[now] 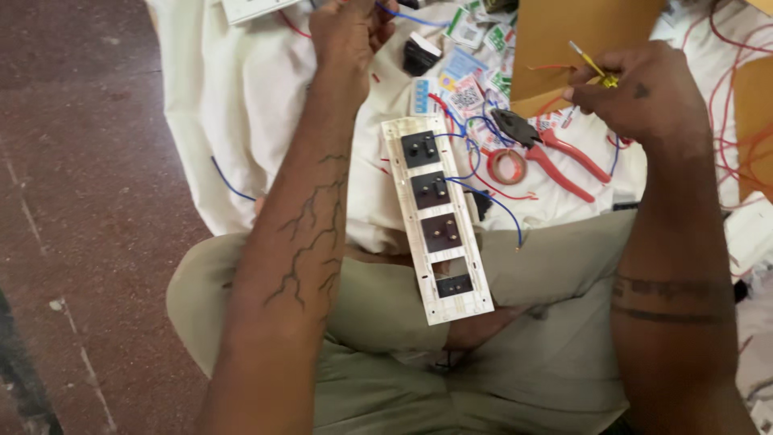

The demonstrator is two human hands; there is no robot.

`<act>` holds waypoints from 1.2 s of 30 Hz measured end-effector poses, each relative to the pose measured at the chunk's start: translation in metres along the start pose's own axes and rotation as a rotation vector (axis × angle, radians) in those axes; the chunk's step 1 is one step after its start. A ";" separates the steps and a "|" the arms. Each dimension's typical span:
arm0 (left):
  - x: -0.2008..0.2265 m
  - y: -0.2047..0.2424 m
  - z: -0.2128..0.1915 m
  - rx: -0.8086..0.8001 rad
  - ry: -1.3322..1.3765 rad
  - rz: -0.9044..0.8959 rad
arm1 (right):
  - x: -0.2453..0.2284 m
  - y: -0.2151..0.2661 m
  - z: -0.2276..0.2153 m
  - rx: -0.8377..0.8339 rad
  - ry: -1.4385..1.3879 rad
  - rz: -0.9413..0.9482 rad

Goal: The person wires an electrical power strip housing by stripping wire ends and securing them into the screw terminals of individual sockets using a screwdriver and pliers.

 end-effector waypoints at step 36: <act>0.095 0.193 0.100 -0.306 -1.213 0.230 | 0.136 -0.037 0.058 0.063 0.417 0.312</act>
Point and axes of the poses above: each hand's wrist, its own y-axis away from the middle knuckle, its own z-axis out of the palm, x = y × z, the point moved 4 cm from there along -y, towards the middle knuckle, and after that the axes turned 8 degrees about y, right-handed, at the moved point
